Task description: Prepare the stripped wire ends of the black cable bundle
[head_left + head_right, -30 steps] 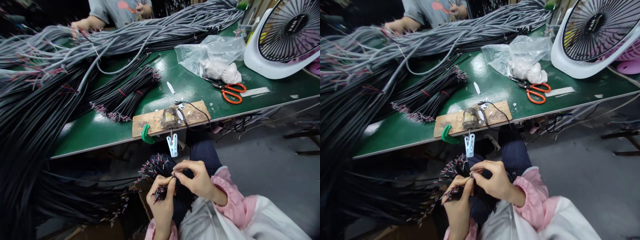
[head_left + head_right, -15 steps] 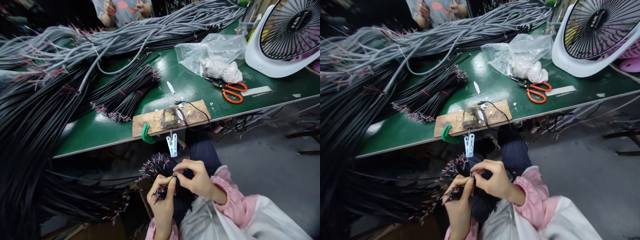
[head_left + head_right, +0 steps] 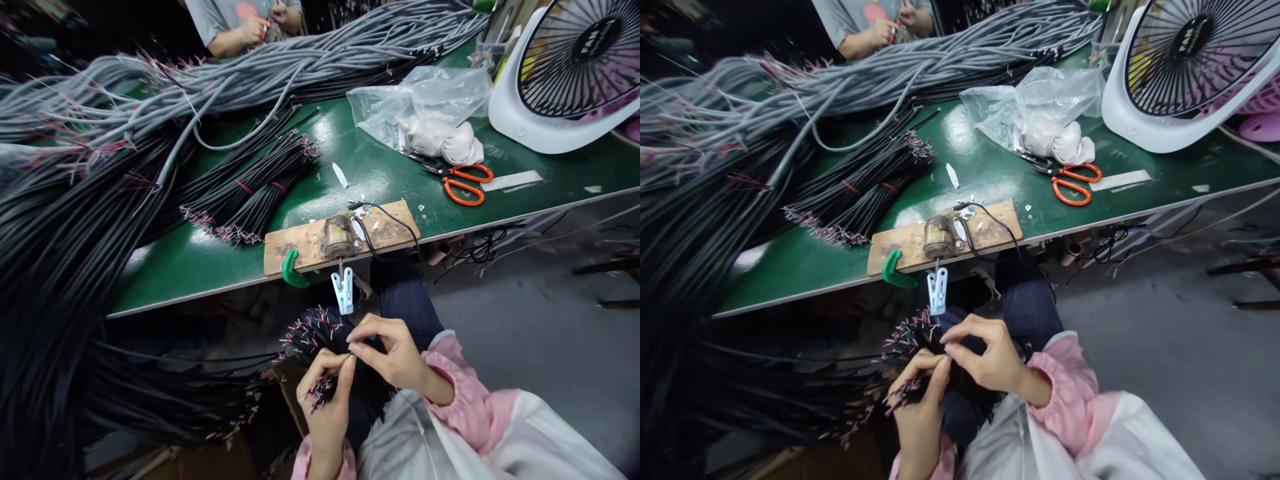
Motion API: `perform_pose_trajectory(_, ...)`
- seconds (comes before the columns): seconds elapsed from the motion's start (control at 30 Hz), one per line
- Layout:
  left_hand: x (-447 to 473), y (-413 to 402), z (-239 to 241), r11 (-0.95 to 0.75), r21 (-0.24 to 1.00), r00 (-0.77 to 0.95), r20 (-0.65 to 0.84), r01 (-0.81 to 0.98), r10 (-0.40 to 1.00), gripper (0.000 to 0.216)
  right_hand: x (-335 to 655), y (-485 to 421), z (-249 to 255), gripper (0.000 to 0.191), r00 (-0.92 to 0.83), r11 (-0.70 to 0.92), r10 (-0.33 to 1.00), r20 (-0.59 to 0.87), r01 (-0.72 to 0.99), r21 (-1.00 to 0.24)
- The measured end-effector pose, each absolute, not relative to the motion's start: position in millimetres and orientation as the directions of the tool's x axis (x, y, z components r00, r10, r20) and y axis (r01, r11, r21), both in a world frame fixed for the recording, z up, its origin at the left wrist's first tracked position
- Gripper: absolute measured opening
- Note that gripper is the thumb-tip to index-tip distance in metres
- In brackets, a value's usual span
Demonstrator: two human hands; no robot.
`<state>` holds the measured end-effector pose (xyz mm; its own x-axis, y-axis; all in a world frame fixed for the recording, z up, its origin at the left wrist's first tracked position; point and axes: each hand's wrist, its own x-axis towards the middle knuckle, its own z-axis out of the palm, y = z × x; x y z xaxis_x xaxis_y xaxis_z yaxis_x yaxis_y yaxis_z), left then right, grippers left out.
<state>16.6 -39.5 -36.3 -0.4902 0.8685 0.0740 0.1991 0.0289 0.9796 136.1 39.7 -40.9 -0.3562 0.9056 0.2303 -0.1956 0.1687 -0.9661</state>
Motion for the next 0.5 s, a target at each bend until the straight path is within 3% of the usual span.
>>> perform_pose_trajectory(0.3,18.7,-39.8,-40.8,0.086,0.983,-0.538,0.015,0.163,0.843,0.026,131.5,35.3,-34.9,0.018,-0.302,0.404,0.855,0.422,-0.125,-0.906)
perform_pose_trajectory(0.5,16.5,-41.1,-45.0,0.174,0.981,-0.616,-0.191,-0.087,0.765,0.035,135.3,37.5,-40.1,0.012,-0.259,0.263,0.907,0.331,-0.265,-0.928)
